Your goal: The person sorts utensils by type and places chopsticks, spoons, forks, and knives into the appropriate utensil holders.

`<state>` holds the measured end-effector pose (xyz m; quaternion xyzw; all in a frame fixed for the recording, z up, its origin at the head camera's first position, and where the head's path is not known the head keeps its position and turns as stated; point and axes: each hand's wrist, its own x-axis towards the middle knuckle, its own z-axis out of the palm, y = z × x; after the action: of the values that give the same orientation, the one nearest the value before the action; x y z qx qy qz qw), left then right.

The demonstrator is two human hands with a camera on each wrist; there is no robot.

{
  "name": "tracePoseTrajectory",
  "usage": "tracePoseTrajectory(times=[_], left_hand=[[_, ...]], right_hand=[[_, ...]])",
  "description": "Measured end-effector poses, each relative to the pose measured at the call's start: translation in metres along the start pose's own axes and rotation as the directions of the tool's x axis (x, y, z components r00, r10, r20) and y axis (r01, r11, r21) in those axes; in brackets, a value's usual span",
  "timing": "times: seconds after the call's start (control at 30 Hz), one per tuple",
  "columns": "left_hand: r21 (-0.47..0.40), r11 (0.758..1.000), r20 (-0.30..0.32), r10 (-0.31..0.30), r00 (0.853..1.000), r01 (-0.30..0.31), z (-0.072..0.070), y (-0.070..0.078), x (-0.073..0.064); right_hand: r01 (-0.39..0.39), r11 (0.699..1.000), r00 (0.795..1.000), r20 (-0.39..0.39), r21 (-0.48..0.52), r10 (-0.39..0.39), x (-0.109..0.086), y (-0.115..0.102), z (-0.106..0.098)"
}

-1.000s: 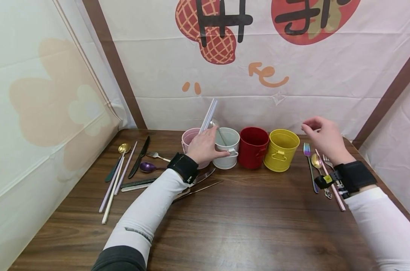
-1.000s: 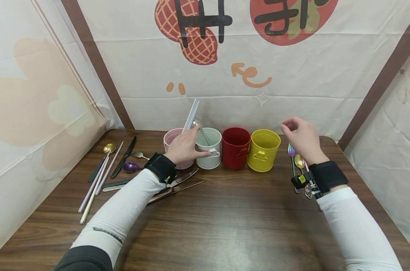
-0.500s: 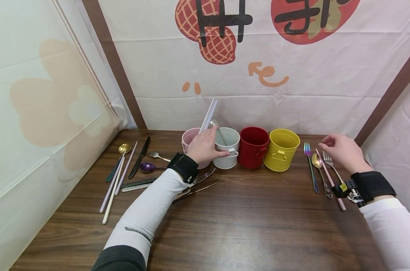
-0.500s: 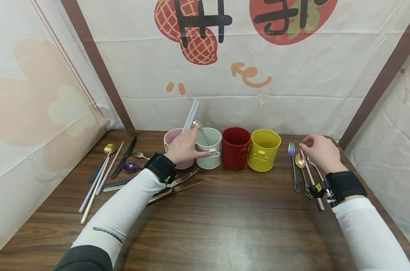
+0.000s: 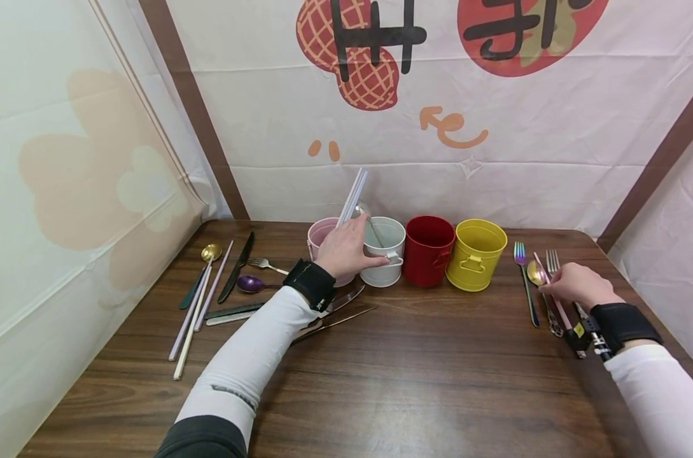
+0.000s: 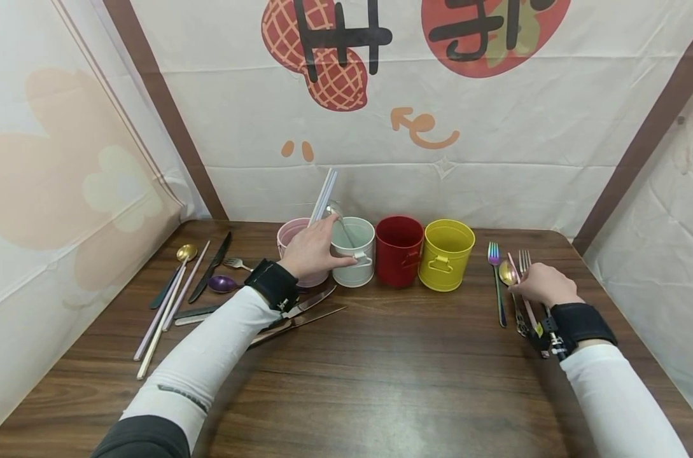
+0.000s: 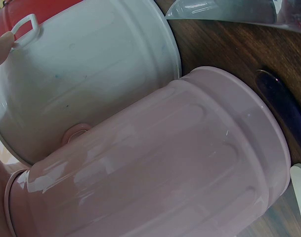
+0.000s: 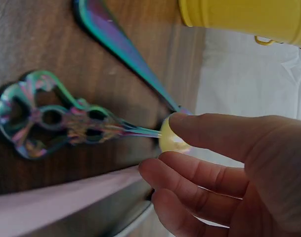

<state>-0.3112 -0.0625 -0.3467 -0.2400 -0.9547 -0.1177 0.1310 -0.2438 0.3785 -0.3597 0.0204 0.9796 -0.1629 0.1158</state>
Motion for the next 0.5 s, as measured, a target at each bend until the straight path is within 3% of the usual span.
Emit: tracePoseTrajectory(times=[0.5], left_hand=[[0.009, 1.000, 0.003, -0.017, 1.000, 0.017, 0.0008, 0.0004, 0.0001]], right_hand=[[-0.046, 0.999, 0.999, -0.011, -0.013, 0.045, 0.0048, -0.0037, 0.0092]])
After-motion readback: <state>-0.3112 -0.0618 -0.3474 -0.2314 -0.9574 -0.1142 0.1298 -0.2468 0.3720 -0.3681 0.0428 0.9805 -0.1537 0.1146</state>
